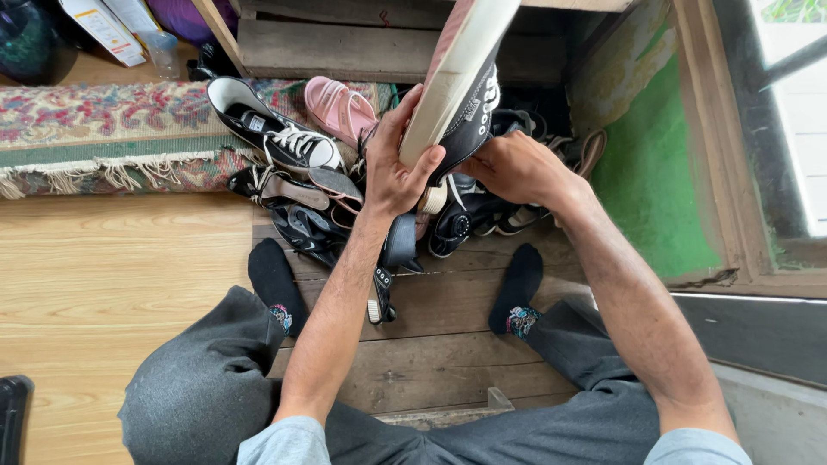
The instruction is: The person cleans a black sneaker using a pink brush, scrubbing the upper, sides, and sole. The person then unties and re-laces the shoe, threading the laces through the eyelets and tying them.
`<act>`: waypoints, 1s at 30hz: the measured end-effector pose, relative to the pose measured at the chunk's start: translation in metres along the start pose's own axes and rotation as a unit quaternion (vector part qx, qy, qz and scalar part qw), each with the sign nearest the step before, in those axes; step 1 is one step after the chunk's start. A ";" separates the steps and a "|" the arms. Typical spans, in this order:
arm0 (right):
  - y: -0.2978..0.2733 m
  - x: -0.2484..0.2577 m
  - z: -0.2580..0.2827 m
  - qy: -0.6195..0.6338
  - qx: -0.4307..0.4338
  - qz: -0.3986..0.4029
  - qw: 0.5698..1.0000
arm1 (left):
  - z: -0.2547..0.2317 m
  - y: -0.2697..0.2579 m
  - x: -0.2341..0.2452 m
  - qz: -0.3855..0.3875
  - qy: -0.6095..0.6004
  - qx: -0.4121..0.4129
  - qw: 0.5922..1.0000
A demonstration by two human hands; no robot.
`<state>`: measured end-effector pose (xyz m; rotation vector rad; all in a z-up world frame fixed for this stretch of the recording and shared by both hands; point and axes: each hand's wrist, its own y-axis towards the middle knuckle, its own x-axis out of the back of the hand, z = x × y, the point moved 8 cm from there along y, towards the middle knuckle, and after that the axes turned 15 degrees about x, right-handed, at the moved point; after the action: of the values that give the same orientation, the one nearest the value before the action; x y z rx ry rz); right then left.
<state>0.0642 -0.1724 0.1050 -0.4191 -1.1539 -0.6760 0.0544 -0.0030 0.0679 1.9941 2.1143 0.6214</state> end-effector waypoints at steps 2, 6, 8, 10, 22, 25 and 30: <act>-0.002 -0.007 -0.007 0.022 0.003 0.000 1.000 | -0.003 -0.003 0.000 0.000 -0.004 -0.029 1.000; -0.011 0.014 -0.018 -0.073 -0.099 0.040 0.992 | -0.003 -0.003 -0.002 0.007 -0.052 -0.044 0.998; -0.013 0.033 -0.012 -0.144 -0.114 0.016 0.983 | -0.001 -0.003 -0.003 -0.006 -0.015 -0.040 0.999; -0.016 0.048 -0.002 -0.213 -0.100 -0.028 0.971 | 0.001 -0.003 -0.004 -0.013 0.004 -0.035 0.999; -0.011 0.028 -0.018 -0.087 -0.164 -0.018 0.982 | 0.008 0.001 0.002 0.007 -0.112 -0.043 0.993; -0.020 0.066 -0.016 -0.261 -0.165 -0.066 0.949 | 0.022 0.002 0.005 0.005 -0.145 0.007 0.989; -0.042 0.116 -0.023 -0.098 -0.127 -0.254 0.954 | 0.026 0.002 0.008 -0.027 -0.119 0.013 0.992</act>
<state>0.0794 -0.2487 0.2032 -0.4145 -1.3846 -1.2650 0.0660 0.0099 0.0462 1.9079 2.0349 0.3302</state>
